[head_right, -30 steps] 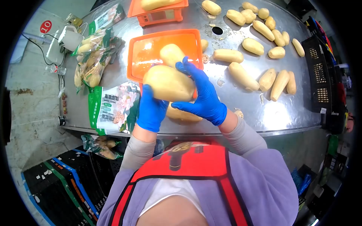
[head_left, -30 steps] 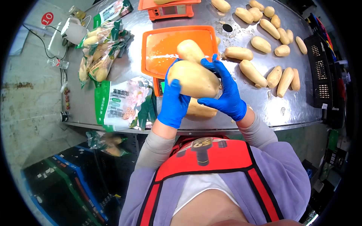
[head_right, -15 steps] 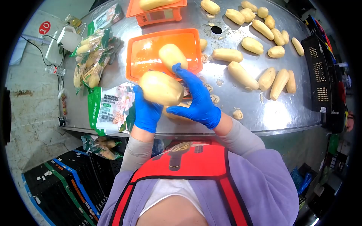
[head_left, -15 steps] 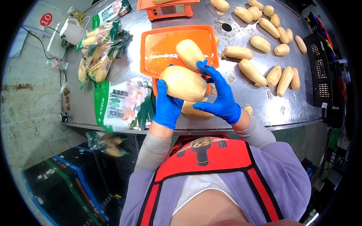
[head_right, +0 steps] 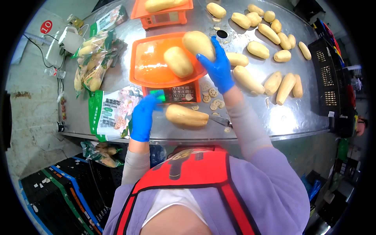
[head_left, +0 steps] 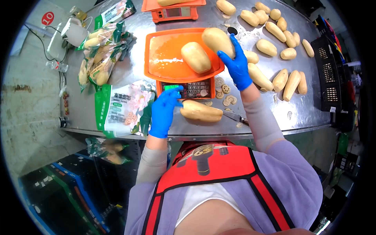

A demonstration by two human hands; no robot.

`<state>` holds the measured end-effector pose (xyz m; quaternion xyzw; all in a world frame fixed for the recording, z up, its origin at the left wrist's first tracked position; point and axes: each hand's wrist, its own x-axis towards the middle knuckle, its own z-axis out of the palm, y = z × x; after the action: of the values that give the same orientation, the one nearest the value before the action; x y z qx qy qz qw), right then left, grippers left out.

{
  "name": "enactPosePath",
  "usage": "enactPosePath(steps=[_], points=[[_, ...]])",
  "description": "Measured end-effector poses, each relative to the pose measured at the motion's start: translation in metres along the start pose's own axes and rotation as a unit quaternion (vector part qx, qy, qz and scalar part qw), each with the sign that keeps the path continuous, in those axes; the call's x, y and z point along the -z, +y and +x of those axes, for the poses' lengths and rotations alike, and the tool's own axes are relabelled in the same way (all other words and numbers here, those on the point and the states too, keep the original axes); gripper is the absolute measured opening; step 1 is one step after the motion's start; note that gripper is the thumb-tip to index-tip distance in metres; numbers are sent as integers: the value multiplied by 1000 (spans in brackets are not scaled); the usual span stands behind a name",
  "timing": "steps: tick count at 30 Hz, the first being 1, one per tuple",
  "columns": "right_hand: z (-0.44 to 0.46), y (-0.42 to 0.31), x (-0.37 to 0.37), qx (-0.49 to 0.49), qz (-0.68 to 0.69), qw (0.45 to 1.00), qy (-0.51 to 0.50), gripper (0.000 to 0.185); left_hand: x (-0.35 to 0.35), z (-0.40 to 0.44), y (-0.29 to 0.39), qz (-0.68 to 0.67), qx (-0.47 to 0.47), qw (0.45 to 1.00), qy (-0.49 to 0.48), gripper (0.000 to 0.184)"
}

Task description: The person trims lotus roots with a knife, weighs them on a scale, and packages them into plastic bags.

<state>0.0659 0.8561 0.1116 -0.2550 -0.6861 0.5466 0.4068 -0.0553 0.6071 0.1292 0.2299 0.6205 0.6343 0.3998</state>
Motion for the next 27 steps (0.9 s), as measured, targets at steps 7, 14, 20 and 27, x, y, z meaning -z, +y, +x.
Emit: enactPosePath(steps=[7, 14, 20, 27], points=[[13, 48, -8, 99, -226, 969, -10, 81, -5, -38, -43, 276, -102, 954, -59, 30], [11, -25, 64, -168, 334, 922, -104, 55, 35, -72, -55, 173, 117, 974, -83, 32], [-3, 44, 125, -127, -94, 987, 39, 36, 40, -91, -61, 376, -108, 920, -6, 30], [-24, 39, 58, 43, -166, 982, 83, 44, 83, -76, -66, 262, 1, 955, 137, 35]])
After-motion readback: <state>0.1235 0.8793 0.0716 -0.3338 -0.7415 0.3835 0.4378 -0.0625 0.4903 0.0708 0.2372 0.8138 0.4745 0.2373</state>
